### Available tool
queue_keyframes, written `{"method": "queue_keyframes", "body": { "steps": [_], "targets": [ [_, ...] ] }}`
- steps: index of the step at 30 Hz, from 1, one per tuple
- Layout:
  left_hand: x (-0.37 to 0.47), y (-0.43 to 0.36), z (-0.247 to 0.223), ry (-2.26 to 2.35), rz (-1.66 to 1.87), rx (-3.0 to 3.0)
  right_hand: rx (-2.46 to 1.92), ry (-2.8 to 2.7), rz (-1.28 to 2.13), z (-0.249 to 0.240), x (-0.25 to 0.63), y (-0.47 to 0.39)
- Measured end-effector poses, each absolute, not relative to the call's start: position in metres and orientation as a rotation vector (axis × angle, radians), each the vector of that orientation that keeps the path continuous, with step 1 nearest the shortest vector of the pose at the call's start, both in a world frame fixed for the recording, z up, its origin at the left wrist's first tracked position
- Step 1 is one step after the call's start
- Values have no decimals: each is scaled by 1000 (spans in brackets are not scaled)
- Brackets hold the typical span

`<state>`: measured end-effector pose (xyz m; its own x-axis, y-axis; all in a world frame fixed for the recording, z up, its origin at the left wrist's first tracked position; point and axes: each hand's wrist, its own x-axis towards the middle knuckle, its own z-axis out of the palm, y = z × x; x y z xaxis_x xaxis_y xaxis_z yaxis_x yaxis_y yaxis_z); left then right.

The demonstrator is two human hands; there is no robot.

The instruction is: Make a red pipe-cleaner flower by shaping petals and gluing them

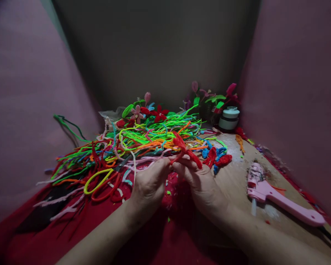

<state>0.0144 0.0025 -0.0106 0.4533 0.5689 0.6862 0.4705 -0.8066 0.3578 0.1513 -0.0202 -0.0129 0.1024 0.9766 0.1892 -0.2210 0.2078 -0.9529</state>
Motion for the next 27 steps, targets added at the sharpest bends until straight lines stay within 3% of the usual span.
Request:
{"method": "queue_keyframes", "body": {
  "steps": [10, 19, 27],
  "targets": [
    [25, -7, 10, 804, 1010, 1317, -801, -971, 1211, -23, 151, -17],
    [17, 0, 13, 652, 762, 1037, -669, -948, 1409, -27, 153, -7],
    [10, 3, 15, 548, 669, 1076, -677, -1032, 1316, -13, 155, -14]
  ]
}}
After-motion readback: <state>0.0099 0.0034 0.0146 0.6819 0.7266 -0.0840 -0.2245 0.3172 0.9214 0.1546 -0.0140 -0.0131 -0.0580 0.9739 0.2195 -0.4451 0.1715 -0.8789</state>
